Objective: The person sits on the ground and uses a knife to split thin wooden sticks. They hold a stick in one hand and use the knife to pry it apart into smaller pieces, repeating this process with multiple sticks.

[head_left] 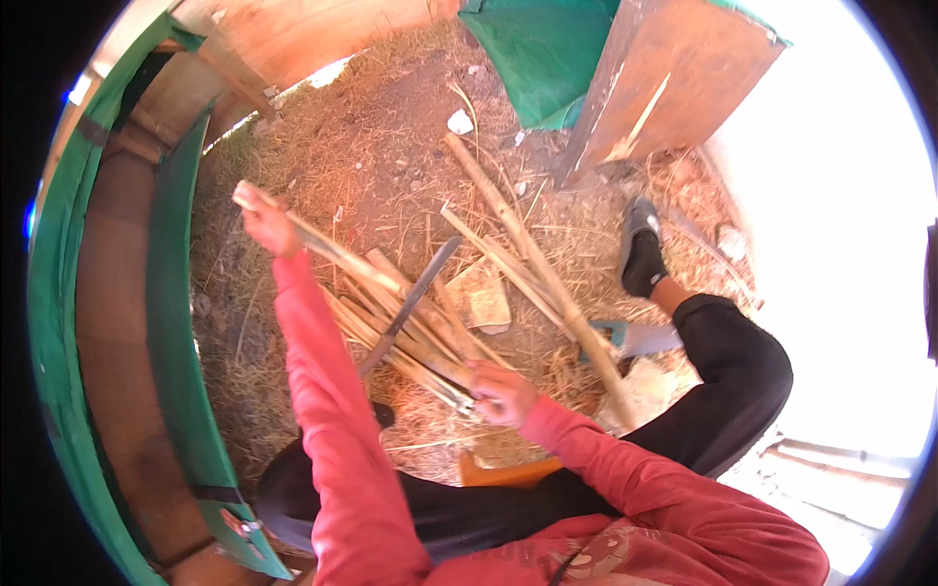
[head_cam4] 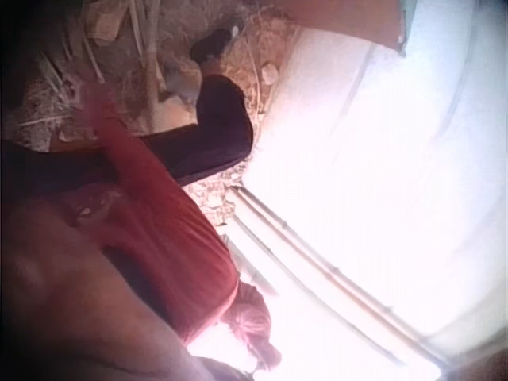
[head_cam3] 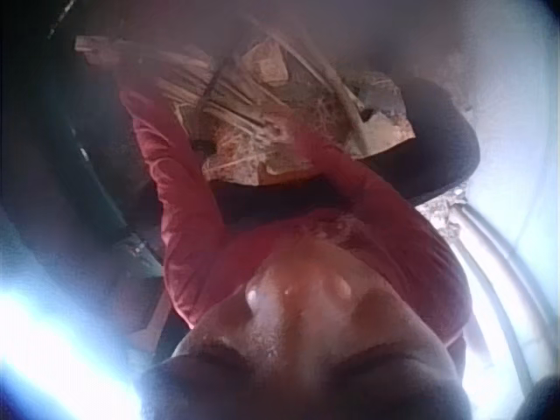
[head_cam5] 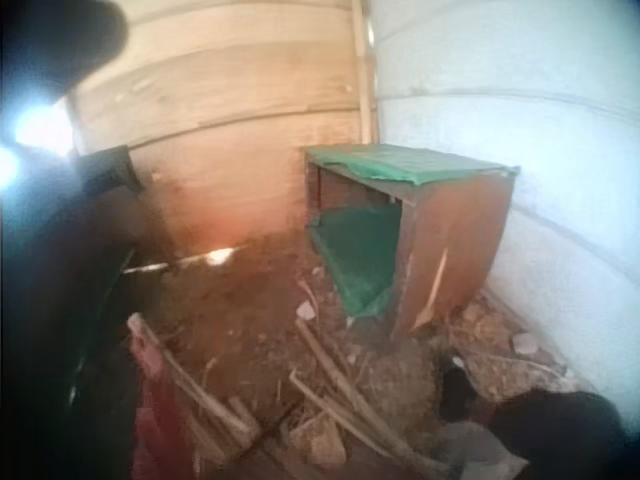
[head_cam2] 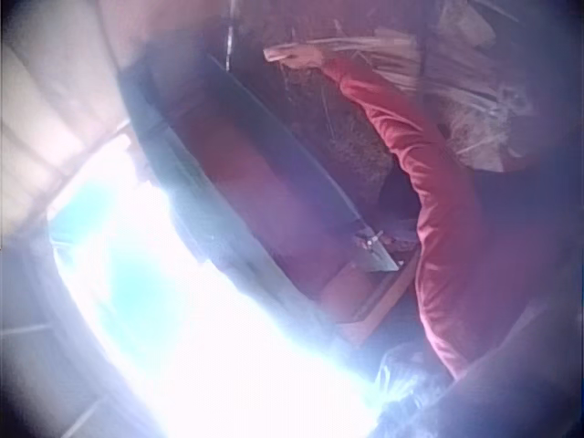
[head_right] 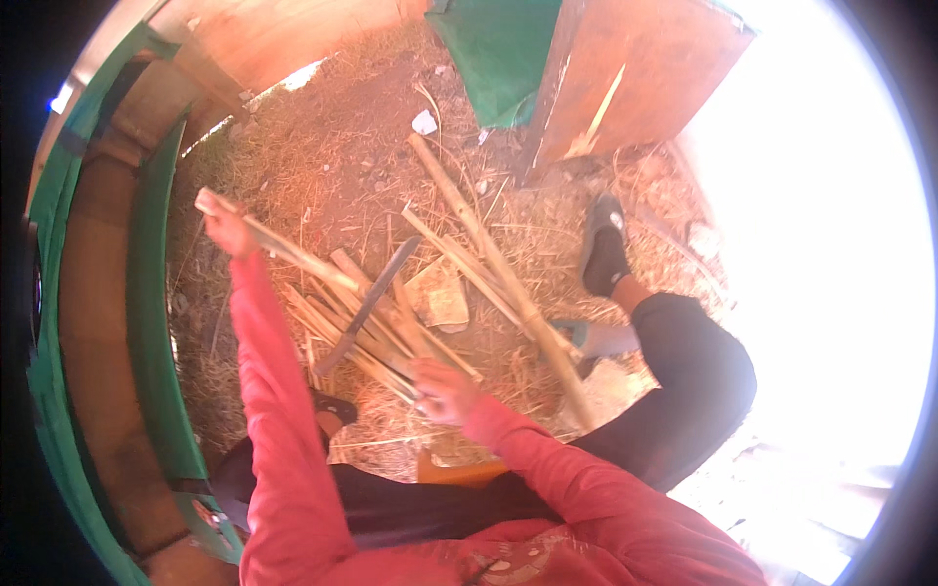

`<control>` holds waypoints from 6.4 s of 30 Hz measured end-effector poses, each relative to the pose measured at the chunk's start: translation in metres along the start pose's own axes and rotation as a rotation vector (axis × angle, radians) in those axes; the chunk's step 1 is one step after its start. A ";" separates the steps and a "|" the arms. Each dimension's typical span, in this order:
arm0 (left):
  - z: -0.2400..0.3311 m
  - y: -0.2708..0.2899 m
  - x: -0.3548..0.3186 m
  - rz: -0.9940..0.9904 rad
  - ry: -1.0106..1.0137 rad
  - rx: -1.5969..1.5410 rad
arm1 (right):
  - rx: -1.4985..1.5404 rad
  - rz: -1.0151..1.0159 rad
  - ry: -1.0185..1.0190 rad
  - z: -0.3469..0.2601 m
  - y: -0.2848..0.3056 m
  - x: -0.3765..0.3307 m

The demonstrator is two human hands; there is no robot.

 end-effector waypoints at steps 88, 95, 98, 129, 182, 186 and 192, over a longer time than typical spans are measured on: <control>-0.170 0.065 -0.312 -0.335 0.655 1.222 | -1.132 0.131 -0.081 -0.062 0.092 -0.095; -0.126 0.069 -0.290 -0.145 1.170 -0.253 | -1.021 0.077 0.115 -0.071 0.076 -0.092; -0.092 0.074 -0.278 -0.180 0.939 -0.146 | -0.921 -0.012 0.205 -0.063 0.057 -0.091; 0.129 0.171 -0.255 -0.451 0.323 0.433 | -1.608 -0.530 0.196 0.011 -0.124 0.060; 0.071 -0.104 -0.174 -0.443 -0.351 0.528 | -1.603 -0.248 0.520 -0.057 -0.107 -0.105; 0.066 -0.098 -0.162 -0.423 -0.261 0.377 | -1.548 -0.306 0.648 -0.057 -0.126 -0.111; 0.068 -0.093 -0.171 -0.470 -0.244 0.581 | -1.471 -0.368 0.843 -0.063 -0.146 -0.132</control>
Point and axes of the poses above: each hand's wrist, its own x-axis towards the middle knuckle, its own y-axis out of the back of the hand, z = x × y, the point moved 6 cm from there along x, towards the middle knuckle, and after that the axes turned 10 degrees about -x, right-handed, at the moved point
